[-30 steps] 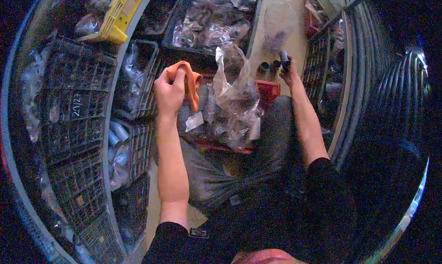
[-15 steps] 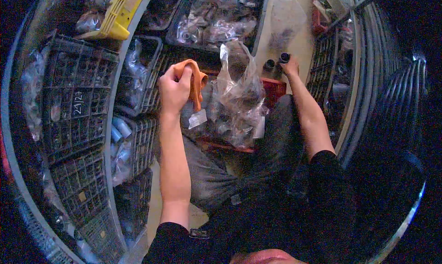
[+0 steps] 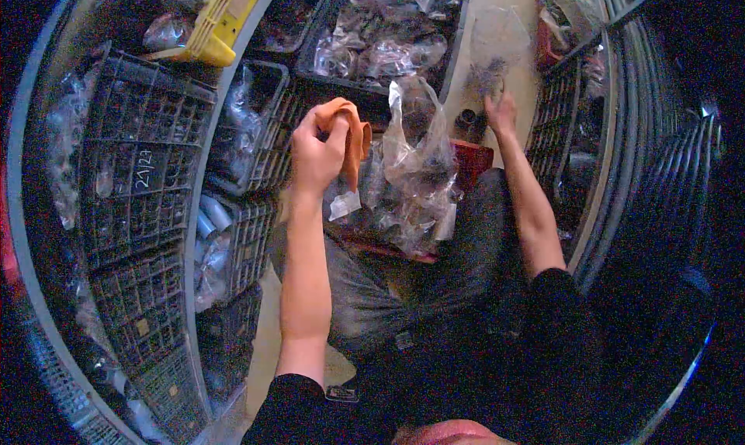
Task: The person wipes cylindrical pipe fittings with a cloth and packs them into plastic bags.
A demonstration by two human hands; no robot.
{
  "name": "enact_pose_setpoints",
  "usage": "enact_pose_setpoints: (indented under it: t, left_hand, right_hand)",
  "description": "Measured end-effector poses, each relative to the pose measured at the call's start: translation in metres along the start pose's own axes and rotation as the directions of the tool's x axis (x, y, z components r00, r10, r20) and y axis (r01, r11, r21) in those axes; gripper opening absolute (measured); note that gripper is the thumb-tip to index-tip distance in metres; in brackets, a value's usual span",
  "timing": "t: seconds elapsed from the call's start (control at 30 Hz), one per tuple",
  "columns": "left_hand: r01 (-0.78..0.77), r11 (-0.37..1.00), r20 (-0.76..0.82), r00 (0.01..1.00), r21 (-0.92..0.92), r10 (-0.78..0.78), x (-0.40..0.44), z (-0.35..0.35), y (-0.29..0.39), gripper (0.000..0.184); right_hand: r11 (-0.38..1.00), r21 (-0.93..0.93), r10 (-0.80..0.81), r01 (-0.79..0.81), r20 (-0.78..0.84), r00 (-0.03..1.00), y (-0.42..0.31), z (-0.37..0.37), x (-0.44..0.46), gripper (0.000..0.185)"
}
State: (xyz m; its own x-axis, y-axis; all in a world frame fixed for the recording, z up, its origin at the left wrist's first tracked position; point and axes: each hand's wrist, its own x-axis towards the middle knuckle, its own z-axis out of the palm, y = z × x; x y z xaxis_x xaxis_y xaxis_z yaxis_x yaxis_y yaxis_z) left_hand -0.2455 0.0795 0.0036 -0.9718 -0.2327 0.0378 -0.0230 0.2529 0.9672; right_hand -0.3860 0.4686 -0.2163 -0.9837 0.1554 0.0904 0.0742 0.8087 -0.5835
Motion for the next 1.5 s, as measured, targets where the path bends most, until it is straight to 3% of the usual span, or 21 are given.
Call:
enact_pose_setpoints:
  t: [0.03, 0.1, 0.17, 0.23, 0.3, 0.4, 0.6, 0.67, 0.7, 0.77, 0.83, 0.9, 0.93, 1.03, 1.1, 1.13, 1.23, 1.3, 1.37, 1.43, 1.5]
  left_hand:
    - [-0.037, 0.999, -0.019, 0.999, -0.037, 0.037, 0.001, 0.002, 0.001, 0.022]
    - [-0.116, 0.99, -0.001, 0.993, 0.075, 0.117, 0.002, 0.001, 0.004, 0.022]
    - [-0.103, 0.994, 0.068, 0.993, 0.021, 0.101, 0.006, 0.005, -0.001, 0.022]
    - [-0.065, 0.998, 0.007, 0.998, -0.024, 0.065, 0.011, 0.01, -0.008, 0.023]
    - [-0.146, 0.987, 0.013, 0.989, 0.067, 0.145, 0.019, 0.006, -0.012, 0.024]
    - [-0.118, 0.992, 0.006, 0.993, 0.035, 0.118, 0.028, 0.0, -0.03, 0.025]
    - [-0.109, 0.994, -0.038, 0.993, -0.002, 0.109, 0.015, -0.026, -0.016, 0.027]
    - [-0.117, 0.993, -0.029, 0.993, 0.029, 0.118, 0.012, -0.037, -0.013, 0.03]
    - [-0.136, 0.991, -0.091, 0.986, 0.016, 0.137, 0.009, -0.038, -0.007, 0.027]
    - [-0.16, 0.987, -0.154, 0.975, -0.002, 0.158, 0.007, -0.042, -0.009, 0.025]
    - [-0.132, 0.944, -0.112, 0.988, -0.304, 0.102, 0.012, -0.042, -0.008, 0.028]
    - [-0.138, 0.846, -0.076, 0.99, -0.514, 0.115, 0.018, -0.037, 0.005, 0.032]
    - [-0.147, 0.898, -0.043, 0.989, -0.414, 0.141, 0.017, -0.034, 0.013, 0.033]
    - [-0.18, 0.981, 0.062, 0.981, -0.069, 0.184, -0.006, -0.028, 0.049, 0.035]
    - [-0.173, 0.968, 0.133, 0.98, 0.18, 0.151, -0.024, -0.025, 0.059, 0.037]
    - [-0.36, 0.933, 0.112, 0.927, 0.004, 0.357, -0.025, -0.019, 0.044, 0.038]
    - [-0.255, 0.967, 0.148, 0.956, -0.004, 0.253, -0.029, -0.023, 0.061, 0.04]
    - [-0.31, 0.942, 0.1, 0.941, -0.127, 0.323, -0.022, -0.023, 0.033, 0.039]
    - [-0.351, 0.905, 0.039, 0.928, -0.239, 0.37, -0.018, -0.029, 0.023, 0.039]
    - [-0.331, 0.926, -0.103, 0.943, -0.179, 0.317, -0.02, -0.037, 0.019, 0.039]
    - [-0.271, 0.93, -0.096, 0.962, -0.247, 0.254, -0.015, -0.042, 0.012, 0.04]
  right_hand:
    - [0.982, 0.169, -0.051, 0.087, -0.206, 0.977, -0.042, -0.024, 0.002, 0.064]
    - [0.808, 0.548, -0.209, 0.217, -0.078, 0.975, -0.115, -0.065, -0.025, 0.042]
    - [0.758, 0.586, -0.458, 0.285, 0.168, 0.873, -0.187, -0.104, -0.06, 0.026]
    - [0.835, 0.254, -0.533, 0.487, 0.588, 0.608, -0.214, -0.093, -0.06, 0.017]
    - [0.753, -0.011, -0.488, 0.658, 0.661, 0.57, -0.22, -0.062, -0.062, 0.011]
    - [0.777, -0.156, -0.309, 0.61, 0.75, 0.585, -0.205, -0.01, -0.057, 0.021]
    - [0.644, -0.249, -0.256, 0.724, 0.821, 0.51, -0.208, -0.002, -0.055, 0.02]
    - [0.646, -0.223, -0.331, 0.73, 0.78, 0.531, -0.212, -0.038, -0.047, 0.021]
    - [0.689, -0.112, -0.503, 0.716, 0.638, 0.583, -0.198, -0.052, -0.038, 0.021]
    - [0.805, -0.165, -0.353, 0.57, 0.639, 0.683, -0.239, -0.127, -0.046, 0.026]
    - [0.823, 0.008, -0.472, 0.569, 0.568, 0.674, -0.234, -0.164, -0.05, 0.031]
    - [0.833, 0.362, -0.502, 0.418, 0.177, 0.847, -0.239, -0.198, -0.068, 0.032]
    - [0.822, 0.558, -0.287, 0.109, 0.242, 0.927, -0.24, -0.201, -0.077, 0.03]
    - [0.828, 0.432, -0.434, 0.357, 0.091, 0.897, -0.22, -0.181, -0.093, 0.031]
    - [0.865, 0.419, -0.341, 0.278, 0.082, 0.937, -0.227, -0.147, -0.105, 0.035]
    - [0.894, 0.373, -0.318, 0.249, 0.136, 0.938, -0.229, -0.132, -0.11, 0.038]
    - [0.808, 0.512, -0.412, 0.291, 0.138, 0.901, -0.188, -0.051, -0.105, 0.05]
    - [0.886, 0.339, -0.416, 0.316, 0.279, 0.866, -0.171, -0.016, -0.114, 0.051]
    - [0.841, 0.254, -0.499, 0.477, 0.023, 0.867, -0.174, 0.002, -0.142, 0.048]
    - [0.844, 0.273, -0.477, 0.463, -0.014, 0.879, -0.172, 0.01, -0.171, 0.047]
    - [0.853, 0.121, -0.455, 0.507, -0.301, 0.838, -0.195, -0.016, -0.188, 0.048]
